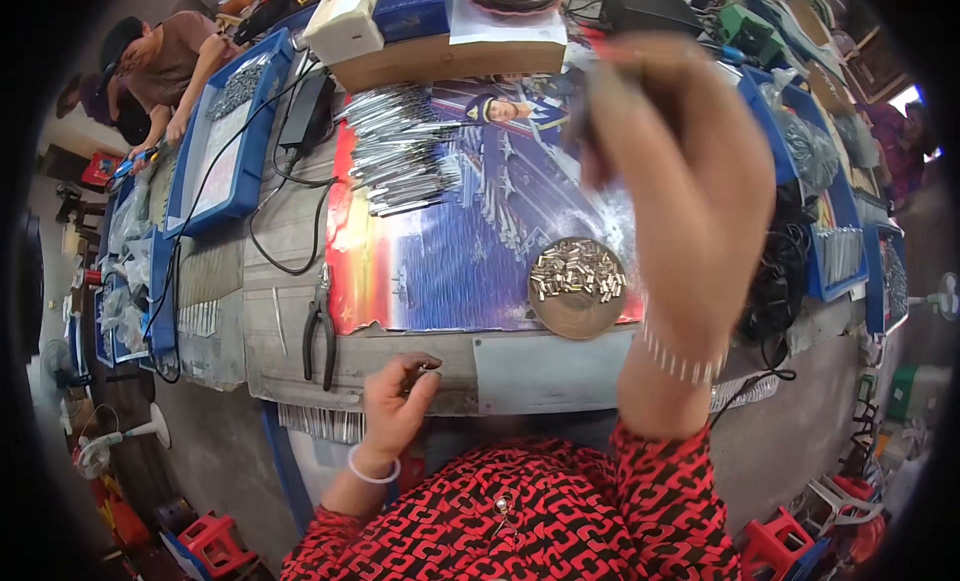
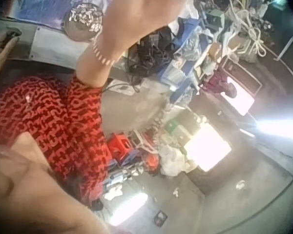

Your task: The person assembles small metal components by picking up metal pins and sleeves, sliding the sleeves onto the pins by hand, and crimping the parts together using pliers.

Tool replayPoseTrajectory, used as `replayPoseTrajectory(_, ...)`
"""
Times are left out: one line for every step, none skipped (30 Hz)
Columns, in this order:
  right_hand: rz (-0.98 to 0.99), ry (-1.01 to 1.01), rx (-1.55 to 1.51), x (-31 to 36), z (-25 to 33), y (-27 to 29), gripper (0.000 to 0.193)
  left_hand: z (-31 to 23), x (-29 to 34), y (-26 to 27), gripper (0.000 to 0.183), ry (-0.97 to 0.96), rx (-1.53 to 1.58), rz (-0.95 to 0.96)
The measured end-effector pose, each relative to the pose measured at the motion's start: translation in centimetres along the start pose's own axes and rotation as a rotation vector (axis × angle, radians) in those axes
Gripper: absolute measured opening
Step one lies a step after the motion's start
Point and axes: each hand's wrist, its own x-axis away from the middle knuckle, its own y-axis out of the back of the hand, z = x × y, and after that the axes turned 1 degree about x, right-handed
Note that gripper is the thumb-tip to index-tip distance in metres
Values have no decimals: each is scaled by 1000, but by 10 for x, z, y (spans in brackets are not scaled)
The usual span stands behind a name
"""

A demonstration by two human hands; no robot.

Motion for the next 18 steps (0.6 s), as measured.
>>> replayPoseTrajectory(89,39,97,-28,-7,-1,15,10,2,-10,19,-37,80,-80)
replayPoseTrajectory(113,61,82,-60,-25,-5,15,17,0,-19,19,-79,163,-156)
replayPoseTrajectory(146,76,59,-87,-44,-12,15,21,-2,-27,19,-83,169,-156)
replayPoseTrajectory(121,-84,204,-105,-43,-28,19,23,-1,-33,19,-79,215,-186)
replayPoseTrajectory(109,-249,336,-122,-47,-50,24,26,1,-33,19,-64,255,-232)
replayPoseTrajectory(153,-48,425,-153,-80,-42,23,23,-2,-33,18,-146,178,-204)
replayPoseTrajectory(205,147,503,-179,-113,-35,22,20,-3,-34,18,-152,180,-203)
replayPoseTrajectory(212,148,497,-189,-118,-41,22,19,-3,-34,18,-162,170,-209)
replayPoseTrajectory(256,189,656,-196,-121,-47,22,20,-3,-34,18,-171,161,-216)
replayPoseTrajectory(298,231,817,-204,-126,-53,21,23,-2,-33,17,-182,132,-221)
replayPoseTrajectory(303,231,812,-215,-133,-58,21,24,-4,-32,17,-177,131,-227)
replayPoseTrajectory(329,272,936,-226,-147,-59,22,25,-5,-33,17,-181,138,-226)
replayPoseTrajectory(355,312,1058,-237,-160,-58,22,25,-5,-33,16,-183,145,-225)
replayPoseTrajectory(600,456,442,-249,-174,-36,25,25,-5,-34,16,-180,146,-223)
replayPoseTrajectory(602,450,437,-255,-184,-45,25,25,-7,-34,14,-207,157,-244)
replayPoseTrajectory(527,430,786,-259,-193,-57,24,25,-8,-35,13,-234,168,-264)
replayPoseTrajectory(439,400,1134,-262,-201,-63,24,26,-9,-34,13,-229,168,-262)
replayPoseTrajectory(440,398,1136,-263,-205,-63,24,27,-9,-35,13,-239,166,-263)
